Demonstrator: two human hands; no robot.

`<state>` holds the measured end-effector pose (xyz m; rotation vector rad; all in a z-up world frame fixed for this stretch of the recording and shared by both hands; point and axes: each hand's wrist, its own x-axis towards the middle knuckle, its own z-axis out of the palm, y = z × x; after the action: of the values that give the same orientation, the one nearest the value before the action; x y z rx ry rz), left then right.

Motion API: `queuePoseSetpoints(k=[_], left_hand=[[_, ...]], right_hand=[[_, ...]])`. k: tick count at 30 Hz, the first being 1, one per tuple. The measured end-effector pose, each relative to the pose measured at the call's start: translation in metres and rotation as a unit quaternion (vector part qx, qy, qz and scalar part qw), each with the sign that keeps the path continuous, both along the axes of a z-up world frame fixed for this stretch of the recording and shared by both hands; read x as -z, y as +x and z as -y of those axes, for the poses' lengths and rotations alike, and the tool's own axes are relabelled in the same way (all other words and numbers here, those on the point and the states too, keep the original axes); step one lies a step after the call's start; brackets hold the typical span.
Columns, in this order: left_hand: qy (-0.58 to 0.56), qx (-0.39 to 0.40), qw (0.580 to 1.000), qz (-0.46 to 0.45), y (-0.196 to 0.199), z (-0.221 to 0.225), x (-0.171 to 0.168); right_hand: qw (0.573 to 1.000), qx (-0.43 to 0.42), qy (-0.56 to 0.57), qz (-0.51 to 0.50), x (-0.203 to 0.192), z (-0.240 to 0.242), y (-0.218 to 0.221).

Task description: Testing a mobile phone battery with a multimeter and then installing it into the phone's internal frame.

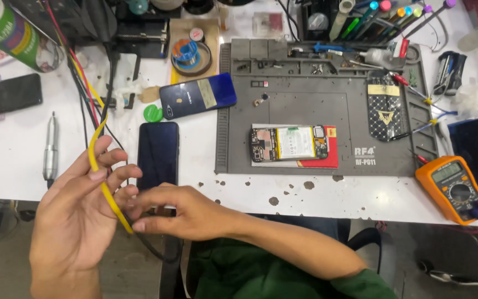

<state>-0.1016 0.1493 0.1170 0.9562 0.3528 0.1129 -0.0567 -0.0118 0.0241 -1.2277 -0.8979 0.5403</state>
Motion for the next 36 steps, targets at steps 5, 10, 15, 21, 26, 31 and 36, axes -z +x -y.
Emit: queuePoseSetpoints(k=[5,10,15,21,26,31,36], left_hand=[[-0.021,-0.037,0.998,-0.039,-0.001,0.005,-0.008],[0.002,-0.032,0.999,0.034,0.002,-0.011,-0.025],[0.082,-0.094,0.992,0.024,0.014,-0.038,0.010],[0.116,-0.124,0.985,0.007,0.025,-0.033,0.022],[0.115,-0.146,0.983,-0.012,0.028,-0.033,0.029],[0.111,-0.165,0.979,-0.044,0.033,-0.038,0.047],[0.225,-0.055,0.963,-0.134,0.042,-0.038,0.080]], right_hand=[[0.975,0.036,-0.048,0.216,-0.004,-0.008,-0.010],[0.903,0.160,-0.123,0.379,0.001,0.009,-0.032],[0.947,0.131,-0.015,0.294,-0.031,0.044,-0.065],[0.988,-0.069,-0.017,-0.140,-0.039,0.111,-0.043],[0.951,-0.075,-0.169,-0.248,-0.049,0.193,-0.020],[0.902,0.118,-0.410,-0.065,-0.045,0.287,-0.017],[0.758,0.218,-0.598,-0.143,-0.045,0.370,-0.020]])
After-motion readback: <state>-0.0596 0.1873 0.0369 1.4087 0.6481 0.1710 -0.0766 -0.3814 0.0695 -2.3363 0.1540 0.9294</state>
